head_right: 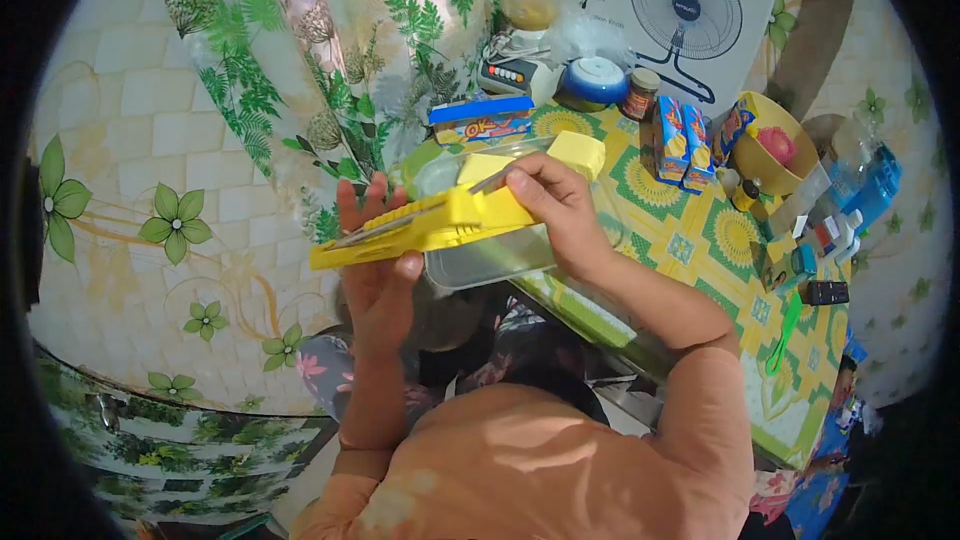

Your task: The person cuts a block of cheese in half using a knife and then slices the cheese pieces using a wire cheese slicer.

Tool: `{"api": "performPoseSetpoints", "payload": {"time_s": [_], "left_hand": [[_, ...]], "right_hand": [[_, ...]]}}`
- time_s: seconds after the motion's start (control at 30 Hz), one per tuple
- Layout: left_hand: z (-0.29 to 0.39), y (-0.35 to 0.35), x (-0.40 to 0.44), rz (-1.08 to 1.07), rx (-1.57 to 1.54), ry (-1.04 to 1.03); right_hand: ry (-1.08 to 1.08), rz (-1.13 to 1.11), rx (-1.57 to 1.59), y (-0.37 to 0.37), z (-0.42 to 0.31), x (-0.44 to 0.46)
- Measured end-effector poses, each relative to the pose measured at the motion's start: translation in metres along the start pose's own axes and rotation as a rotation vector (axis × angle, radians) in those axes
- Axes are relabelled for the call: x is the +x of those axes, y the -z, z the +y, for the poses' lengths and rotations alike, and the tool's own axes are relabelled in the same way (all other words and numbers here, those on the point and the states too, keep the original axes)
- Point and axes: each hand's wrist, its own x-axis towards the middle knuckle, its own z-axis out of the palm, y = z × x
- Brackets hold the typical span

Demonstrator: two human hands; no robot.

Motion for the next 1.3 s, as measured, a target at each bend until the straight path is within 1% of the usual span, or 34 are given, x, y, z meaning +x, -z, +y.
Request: {"api": "performPoseSetpoints", "payload": {"time_s": [0.03,0.23,0.3,0.33,0.4,0.43,0.5,0.53,0.6,0.63,0.73,0.83,0.9,0.93,0.97,1.07,1.13,1.2,1.23,1.3], "left_hand": [[-0.003,-0.002,-0.002,0.003,0.011,-0.011],[-0.006,-0.015,-0.006,0.171,0.315,-0.347],[-0.004,-0.013,-0.004,0.163,0.307,-0.368],[-0.003,-0.011,-0.003,0.159,0.302,-0.379],[-0.008,-0.001,0.001,0.134,0.384,-0.484],[-0.008,0.004,0.002,0.119,0.427,-0.536],[-0.003,0.012,0.002,0.145,0.385,-0.416],[0.0,0.015,0.001,0.161,0.364,-0.354],[-0.008,0.024,-0.005,0.12,0.293,-0.25],[-0.01,0.024,-0.008,0.103,0.232,-0.221],[-0.004,0.015,-0.011,0.072,0.051,-0.182],[0.001,0.01,-0.007,0.107,0.009,-0.191],[0.004,0.011,-0.002,0.187,-0.065,-0.186],[0.004,0.014,0.0,0.269,-0.085,-0.15],[0.005,0.017,0.002,0.351,-0.108,-0.115],[-0.003,0.044,-0.003,0.301,0.03,-0.062],[-0.018,0.067,-0.004,0.175,-0.442,-0.084],[-0.02,0.071,-0.003,0.126,-0.62,-0.105],[-0.007,0.06,-0.007,0.155,-0.578,-0.055],[-0.01,0.063,-0.009,0.154,-0.583,-0.036]], "right_hand": [[0.004,0.005,0.002,0.002,-0.001,0.001],[-0.012,0.006,0.046,0.006,-0.005,0.002],[-0.053,-0.004,0.076,0.005,-0.004,0.003],[-0.057,-0.056,0.041,0.008,-0.004,0.004],[-0.064,-0.161,-0.029,0.016,-0.003,0.009],[-0.008,-0.167,-0.08,0.016,-0.004,0.009],[0.101,-0.182,-0.186,0.014,-0.009,0.008],[0.242,-0.158,-0.245,0.014,-0.011,0.009],[0.526,-0.109,-0.363,0.017,-0.018,0.01],[0.646,-0.116,-0.492,0.02,-0.024,0.011],[0.73,-0.116,-0.602,0.02,-0.04,0.003],[0.659,-0.195,-0.586,0.019,-0.049,0.0],[0.301,-0.28,-0.551,0.007,-0.057,-0.008],[0.122,-0.318,-0.527,0.001,-0.062,-0.012],[0.018,-0.37,-0.56,-0.002,-0.066,-0.014],[0.28,-0.525,-0.701,-0.011,-0.062,-0.016],[0.281,-0.633,-0.763,-0.009,-0.059,-0.018],[0.286,-0.717,-0.778,-0.011,-0.058,-0.017],[0.23,-0.834,-0.878,-0.013,-0.066,-0.014],[0.343,-0.866,-0.782,-0.011,-0.042,-0.012]]}}
